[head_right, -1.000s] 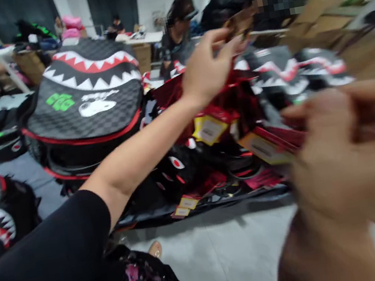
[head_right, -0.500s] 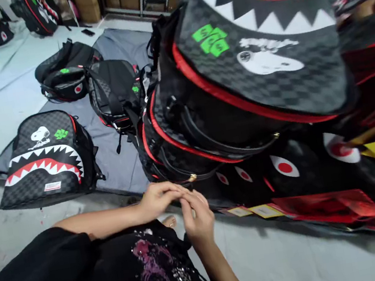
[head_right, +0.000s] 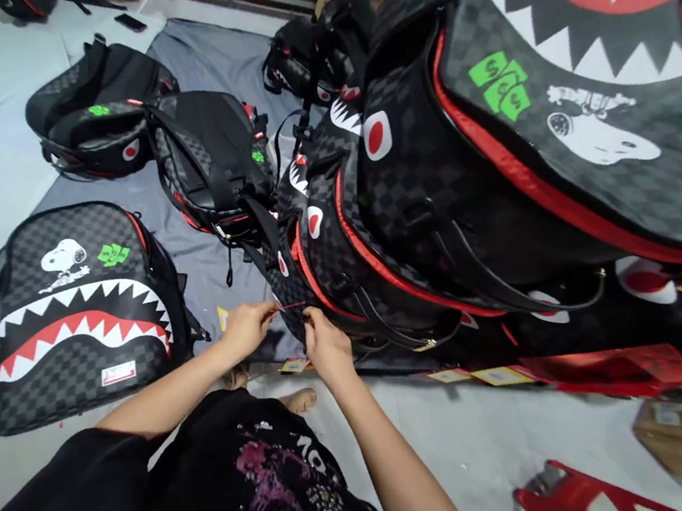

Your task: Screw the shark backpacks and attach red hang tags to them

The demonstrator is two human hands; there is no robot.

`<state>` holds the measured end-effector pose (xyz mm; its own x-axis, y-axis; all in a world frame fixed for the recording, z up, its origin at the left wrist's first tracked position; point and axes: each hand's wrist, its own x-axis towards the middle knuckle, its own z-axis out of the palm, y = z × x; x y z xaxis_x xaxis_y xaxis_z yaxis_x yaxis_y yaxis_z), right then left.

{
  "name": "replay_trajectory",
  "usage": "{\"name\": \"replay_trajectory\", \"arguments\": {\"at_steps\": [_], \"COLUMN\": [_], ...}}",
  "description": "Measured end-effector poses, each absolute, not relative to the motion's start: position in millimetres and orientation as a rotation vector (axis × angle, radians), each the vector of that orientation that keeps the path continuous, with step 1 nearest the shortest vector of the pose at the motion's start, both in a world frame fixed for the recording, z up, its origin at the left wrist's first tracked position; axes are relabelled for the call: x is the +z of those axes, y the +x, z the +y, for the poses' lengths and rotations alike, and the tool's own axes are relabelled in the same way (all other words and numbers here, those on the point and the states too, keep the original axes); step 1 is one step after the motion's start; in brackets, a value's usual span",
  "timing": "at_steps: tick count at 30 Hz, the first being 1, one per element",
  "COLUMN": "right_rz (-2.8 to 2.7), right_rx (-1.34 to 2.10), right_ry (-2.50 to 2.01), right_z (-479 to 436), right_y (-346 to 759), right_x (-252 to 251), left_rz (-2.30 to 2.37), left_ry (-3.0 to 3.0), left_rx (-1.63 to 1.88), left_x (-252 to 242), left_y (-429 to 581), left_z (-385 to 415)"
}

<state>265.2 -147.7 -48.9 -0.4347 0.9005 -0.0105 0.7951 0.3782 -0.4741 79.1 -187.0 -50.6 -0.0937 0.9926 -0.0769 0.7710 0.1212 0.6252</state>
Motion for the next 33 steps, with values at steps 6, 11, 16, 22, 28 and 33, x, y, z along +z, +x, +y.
{"name": "replay_trajectory", "arguments": {"at_steps": [6,11,16,22,28,33], "right_rz": [-2.021,-2.019,-1.776,-1.574,-1.607,-1.639], "right_rx": [0.846,0.768,0.601,0.665,0.976,1.238], "right_ry": [-1.492,-1.617,-1.575,-1.351,-1.273,-1.25], "right_z": [-161.8,-159.4,-163.5,-172.2,-166.7,-154.0], "right_y": [278.9,272.0,279.8,267.5,257.7,255.2], "right_x": [-65.9,-63.4,-51.6,-52.2,-41.7,-32.3], "left_rz": [1.798,1.64,1.157,0.662,1.096,1.31], "left_ry": [1.919,1.894,1.451,1.084,0.985,1.556], "left_rx": [0.416,0.515,0.633,0.687,1.151,1.197], "left_x": [-59.3,-58.4,-64.1,-58.3,-70.8,-68.6], "left_y": [72.5,83.9,84.1,51.6,62.0,70.0], "left_z": [-182.7,-167.5,-148.3,-154.5,-170.3,-175.8]}}
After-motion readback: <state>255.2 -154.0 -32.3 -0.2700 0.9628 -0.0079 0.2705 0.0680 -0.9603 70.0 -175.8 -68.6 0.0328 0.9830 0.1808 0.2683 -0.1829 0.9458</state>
